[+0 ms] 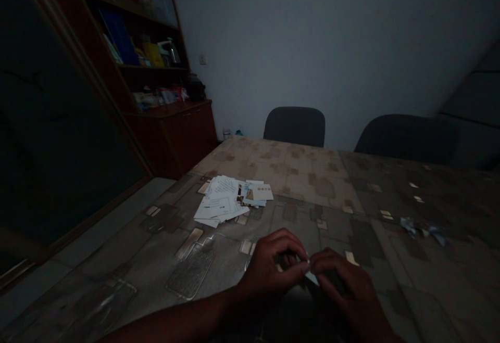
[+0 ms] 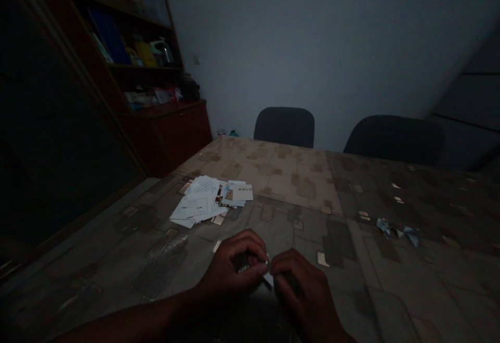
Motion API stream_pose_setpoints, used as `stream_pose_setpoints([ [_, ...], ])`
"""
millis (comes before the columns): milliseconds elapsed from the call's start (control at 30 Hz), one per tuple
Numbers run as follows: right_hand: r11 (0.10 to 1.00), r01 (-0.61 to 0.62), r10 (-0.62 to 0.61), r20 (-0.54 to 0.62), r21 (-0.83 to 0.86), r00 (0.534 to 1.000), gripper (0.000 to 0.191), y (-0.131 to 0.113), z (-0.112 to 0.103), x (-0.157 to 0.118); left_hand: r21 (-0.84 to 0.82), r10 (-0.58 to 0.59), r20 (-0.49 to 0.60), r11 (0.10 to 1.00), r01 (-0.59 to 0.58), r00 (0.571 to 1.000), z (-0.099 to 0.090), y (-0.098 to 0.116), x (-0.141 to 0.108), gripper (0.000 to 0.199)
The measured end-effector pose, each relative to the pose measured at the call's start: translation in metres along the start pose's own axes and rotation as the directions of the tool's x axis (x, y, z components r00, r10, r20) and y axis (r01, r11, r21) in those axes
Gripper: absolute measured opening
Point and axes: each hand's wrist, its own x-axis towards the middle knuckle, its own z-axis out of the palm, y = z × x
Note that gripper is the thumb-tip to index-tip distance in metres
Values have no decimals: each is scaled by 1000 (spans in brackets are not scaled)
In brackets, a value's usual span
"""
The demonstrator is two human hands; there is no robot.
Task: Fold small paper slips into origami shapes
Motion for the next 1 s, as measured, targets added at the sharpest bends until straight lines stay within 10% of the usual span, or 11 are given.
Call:
stream_pose_setpoints([
  [533,996,-69,68,22,51,997,11,0,1,-2,215,230,146,942,-257,962,-11,4,7,15],
  [767,998,-56,55,27,40,998,10,1,2,-2,345,440,228,798,-494,869,-16,-6,10,13],
  [1000,995,-98,98,42,1,994,11,0,2,-2,375,453,183,788,-488,873,-14,-7,8,11],
])
